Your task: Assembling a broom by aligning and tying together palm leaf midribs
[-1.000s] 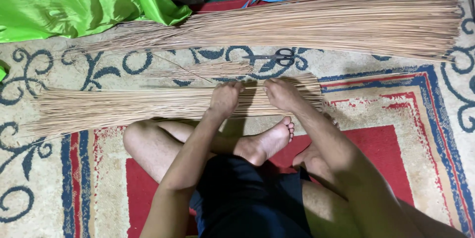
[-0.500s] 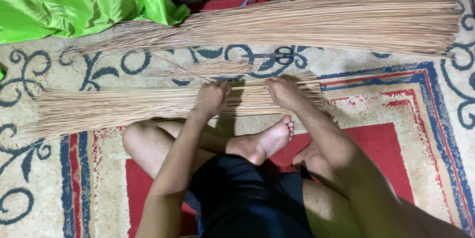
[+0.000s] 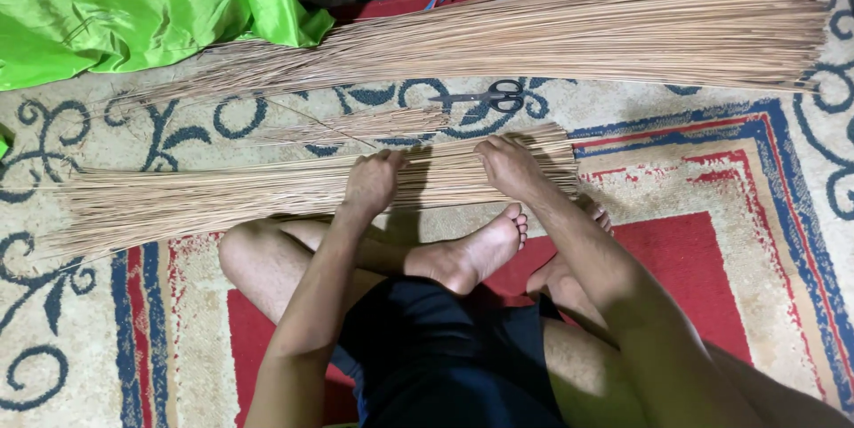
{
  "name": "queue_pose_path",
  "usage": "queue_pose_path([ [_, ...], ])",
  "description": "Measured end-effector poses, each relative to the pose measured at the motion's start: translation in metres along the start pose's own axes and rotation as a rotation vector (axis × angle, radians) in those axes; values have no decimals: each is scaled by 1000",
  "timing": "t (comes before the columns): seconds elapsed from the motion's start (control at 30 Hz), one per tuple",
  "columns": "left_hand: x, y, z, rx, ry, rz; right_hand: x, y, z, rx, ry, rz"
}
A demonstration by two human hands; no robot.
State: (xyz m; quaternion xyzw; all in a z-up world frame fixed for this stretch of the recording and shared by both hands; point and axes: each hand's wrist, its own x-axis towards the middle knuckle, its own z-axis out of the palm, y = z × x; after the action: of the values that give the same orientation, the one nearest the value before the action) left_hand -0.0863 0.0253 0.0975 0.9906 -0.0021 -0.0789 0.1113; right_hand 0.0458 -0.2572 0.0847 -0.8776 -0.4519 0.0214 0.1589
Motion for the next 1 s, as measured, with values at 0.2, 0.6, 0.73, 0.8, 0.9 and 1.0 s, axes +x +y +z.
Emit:
queue_pose_path([
  [0.2,-18,-57,32,67,101,-14,-24,15,12,-214,266,-39],
  [0.6,-22,-46,67,-83,279,4,-40,29,29,-93,333,10],
  [0.73,-24,-39,61,-93,316,-4,-43,30,34,-75,337,20],
  [0.8,-23,-40,63,-90,351,-5,-42,26,31,-66,346,31],
  [0.9,-21,-45,73,-7,393,-1,-42,26,34,-53,362,23],
  [1.0,-21,-41,70,43,405,-8,-42,27,37,-43,349,34],
])
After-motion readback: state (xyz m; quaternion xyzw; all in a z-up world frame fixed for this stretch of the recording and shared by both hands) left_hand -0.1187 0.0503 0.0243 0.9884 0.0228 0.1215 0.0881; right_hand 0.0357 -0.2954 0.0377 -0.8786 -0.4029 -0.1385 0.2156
